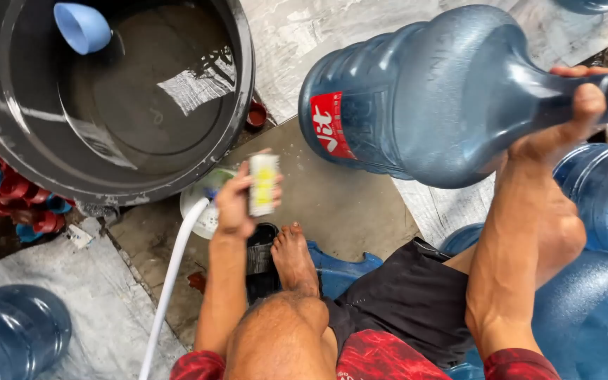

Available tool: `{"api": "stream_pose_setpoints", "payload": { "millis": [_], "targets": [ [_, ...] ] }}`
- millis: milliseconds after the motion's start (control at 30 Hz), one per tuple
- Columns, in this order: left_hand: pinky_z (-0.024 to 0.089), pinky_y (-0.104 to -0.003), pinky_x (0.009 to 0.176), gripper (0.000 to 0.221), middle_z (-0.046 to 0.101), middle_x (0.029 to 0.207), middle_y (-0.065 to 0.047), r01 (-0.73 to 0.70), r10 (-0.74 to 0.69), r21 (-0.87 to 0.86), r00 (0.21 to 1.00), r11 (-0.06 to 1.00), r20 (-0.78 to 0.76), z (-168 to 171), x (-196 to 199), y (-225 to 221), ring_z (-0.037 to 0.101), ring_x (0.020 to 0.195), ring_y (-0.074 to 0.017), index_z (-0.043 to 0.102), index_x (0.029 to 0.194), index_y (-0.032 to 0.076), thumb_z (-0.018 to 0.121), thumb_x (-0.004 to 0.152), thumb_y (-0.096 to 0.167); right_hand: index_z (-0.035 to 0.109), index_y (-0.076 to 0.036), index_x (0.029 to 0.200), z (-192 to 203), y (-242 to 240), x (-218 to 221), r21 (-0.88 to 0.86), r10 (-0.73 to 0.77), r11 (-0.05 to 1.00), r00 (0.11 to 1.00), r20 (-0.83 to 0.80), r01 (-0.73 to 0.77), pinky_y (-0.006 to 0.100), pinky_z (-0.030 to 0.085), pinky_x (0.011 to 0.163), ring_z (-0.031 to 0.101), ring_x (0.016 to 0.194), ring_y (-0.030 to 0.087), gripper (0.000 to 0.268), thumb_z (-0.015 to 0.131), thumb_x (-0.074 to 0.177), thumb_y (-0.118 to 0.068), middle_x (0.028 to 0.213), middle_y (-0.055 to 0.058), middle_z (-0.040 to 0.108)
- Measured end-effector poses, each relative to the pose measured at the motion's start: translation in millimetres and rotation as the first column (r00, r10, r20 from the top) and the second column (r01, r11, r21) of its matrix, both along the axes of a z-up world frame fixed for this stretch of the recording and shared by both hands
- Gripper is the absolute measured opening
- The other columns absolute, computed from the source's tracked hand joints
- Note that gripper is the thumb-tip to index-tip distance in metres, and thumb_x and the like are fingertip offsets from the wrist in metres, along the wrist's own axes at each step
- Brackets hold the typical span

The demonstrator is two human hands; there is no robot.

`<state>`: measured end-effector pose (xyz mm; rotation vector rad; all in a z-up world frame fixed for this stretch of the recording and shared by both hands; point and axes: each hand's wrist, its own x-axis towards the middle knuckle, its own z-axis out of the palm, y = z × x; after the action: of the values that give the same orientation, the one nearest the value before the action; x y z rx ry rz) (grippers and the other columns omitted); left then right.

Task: Scrubbing and cleaning large plastic water jugs with a sponge and soapy water.

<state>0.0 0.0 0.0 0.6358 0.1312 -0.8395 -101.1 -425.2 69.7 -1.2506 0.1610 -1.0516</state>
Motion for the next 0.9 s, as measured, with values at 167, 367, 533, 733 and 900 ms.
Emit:
{"api": "stream_pose_setpoints", "payload": {
  "millis": [167,367,533,733,900],
  "targets": [
    [0.046,-0.034,0.078,0.063,0.043,0.121,-0.016,0.000,-0.356,0.426,0.549,0.905,0.756,83,-9,-120,0.049,0.089,-0.0209,0.021,0.147,0.014,0.048,0.090,0.022,0.049,-0.014,0.101,21,22,4,-0.142,-0.142,0.982,0.986,-0.086,0.129,0.039,0.043,0.097,0.057,0.094,0.022,0.026,0.056,0.081,-0.029,0.091,0.004,0.054],
    [0.047,-0.037,0.093,0.055,0.046,0.120,-0.014,-0.522,-0.396,0.377,0.079,0.766,0.915,84,18,-217,0.052,0.105,-0.0280,0.038,0.138,0.019,0.060,0.089,0.015,0.054,-0.013,0.097,11,17,-20,0.152,0.046,0.987,0.999,0.020,-0.048,0.031,0.047,0.099,0.058,0.093,0.017,0.026,0.053,0.072,-0.015,0.086,0.002,0.057],
    [0.055,-0.038,0.089,0.057,0.061,0.127,-0.008,-0.357,-0.479,0.541,0.251,0.762,0.841,78,39,-230,0.067,0.110,-0.0282,0.028,0.141,0.036,0.051,0.089,0.043,0.050,-0.013,0.100,20,30,-11,0.147,0.007,0.989,0.998,0.061,-0.016,0.028,0.044,0.092,0.052,0.088,0.017,0.026,0.050,0.074,-0.014,0.089,0.004,0.052],
    [0.036,-0.050,0.117,0.057,0.034,0.149,-0.021,-0.529,-0.311,0.271,0.014,0.804,0.950,80,-5,-213,0.050,0.132,-0.0383,0.046,0.135,0.014,0.069,0.083,0.010,0.054,-0.012,0.097,12,12,-20,0.289,0.008,0.957,0.999,-0.039,0.004,0.032,0.046,0.097,0.057,0.089,0.020,0.030,0.046,0.068,-0.013,0.085,0.004,0.057],
    [0.051,-0.032,0.095,0.053,0.059,0.125,-0.007,-0.504,-0.377,0.392,0.136,0.770,0.916,95,34,-214,0.063,0.109,-0.0235,0.037,0.140,0.019,0.058,0.091,0.021,0.047,-0.010,0.102,25,45,-6,0.065,-0.126,0.989,0.989,-0.079,0.131,0.030,0.045,0.094,0.056,0.086,0.020,0.033,0.046,0.071,-0.018,0.084,0.006,0.055]
  ]
}}
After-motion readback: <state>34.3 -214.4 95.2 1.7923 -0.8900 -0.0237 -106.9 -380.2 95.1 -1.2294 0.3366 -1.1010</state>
